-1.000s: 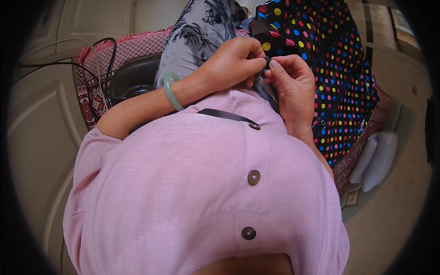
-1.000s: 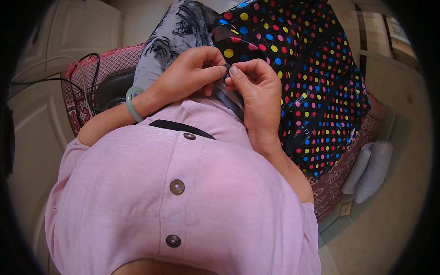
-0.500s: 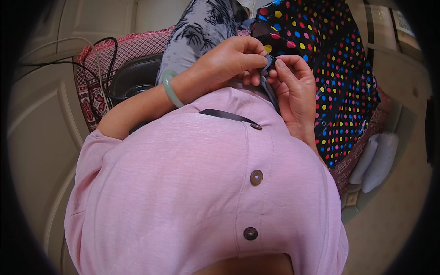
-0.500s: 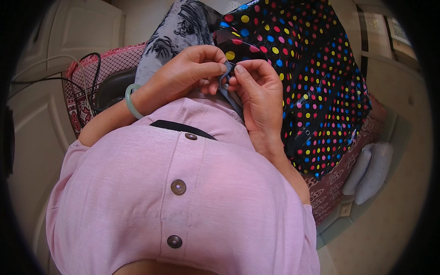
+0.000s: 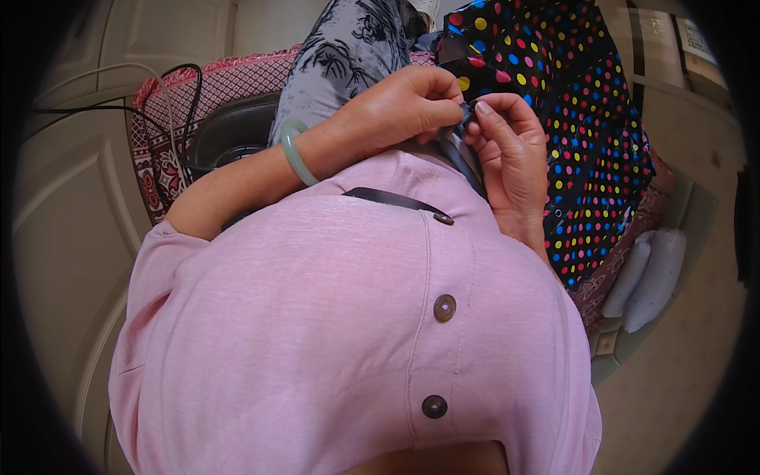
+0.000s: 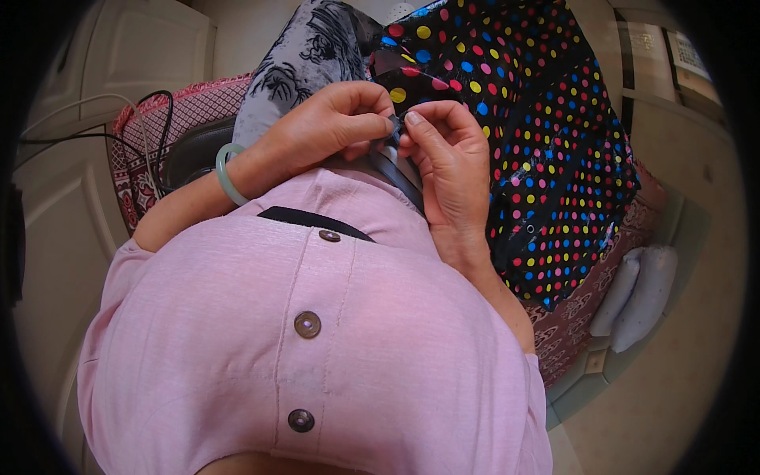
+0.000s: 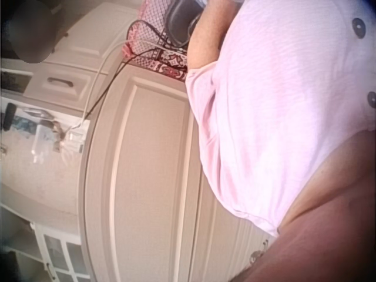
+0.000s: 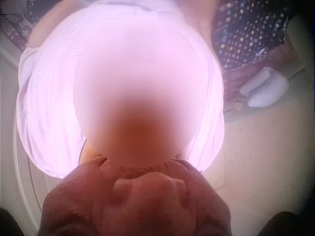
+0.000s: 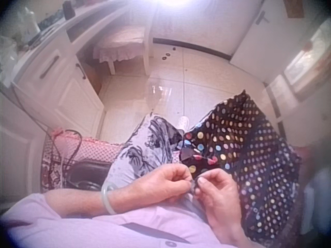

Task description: The person attaches a black zipper pull to a zipper slider on a colorful polka-dot bag by hand.

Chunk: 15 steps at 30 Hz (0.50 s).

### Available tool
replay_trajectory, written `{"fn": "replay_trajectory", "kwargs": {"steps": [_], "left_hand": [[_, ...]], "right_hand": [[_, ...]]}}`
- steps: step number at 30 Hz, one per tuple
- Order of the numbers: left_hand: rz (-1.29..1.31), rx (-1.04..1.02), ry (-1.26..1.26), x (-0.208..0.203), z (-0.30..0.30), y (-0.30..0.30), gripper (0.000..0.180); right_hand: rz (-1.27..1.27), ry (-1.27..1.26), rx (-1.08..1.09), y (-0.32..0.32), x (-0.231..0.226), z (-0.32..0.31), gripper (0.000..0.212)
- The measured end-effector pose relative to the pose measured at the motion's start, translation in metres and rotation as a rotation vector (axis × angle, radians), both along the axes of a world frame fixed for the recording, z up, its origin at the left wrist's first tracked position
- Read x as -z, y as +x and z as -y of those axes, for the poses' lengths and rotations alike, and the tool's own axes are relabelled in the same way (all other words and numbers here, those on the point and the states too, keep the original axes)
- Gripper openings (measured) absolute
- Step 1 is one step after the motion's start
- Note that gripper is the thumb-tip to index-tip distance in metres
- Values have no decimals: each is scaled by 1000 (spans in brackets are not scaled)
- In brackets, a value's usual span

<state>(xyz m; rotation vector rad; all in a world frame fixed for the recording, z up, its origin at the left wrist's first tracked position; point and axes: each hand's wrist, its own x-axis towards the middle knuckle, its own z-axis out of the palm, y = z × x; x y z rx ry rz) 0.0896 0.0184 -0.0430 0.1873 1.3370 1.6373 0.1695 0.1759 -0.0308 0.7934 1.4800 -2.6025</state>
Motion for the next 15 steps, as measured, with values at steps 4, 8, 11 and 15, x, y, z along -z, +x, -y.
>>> {"fn": "replay_trajectory", "kwargs": {"steps": [4,8,11,15], "left_hand": [[-19,13,-10,1,0,0,9],[-14,10,-1,1,0,0,9],[-22,15,-1,3,1,-1,9],[-40,21,-8,4,1,-1,9]], "right_hand": [[2,-1,-7,-1,0,1,9],[1,-2,-15,-1,1,0,8],[-2,0,-21,-1,2,0,8],[4,12,-34,-2,1,1,7]]}}
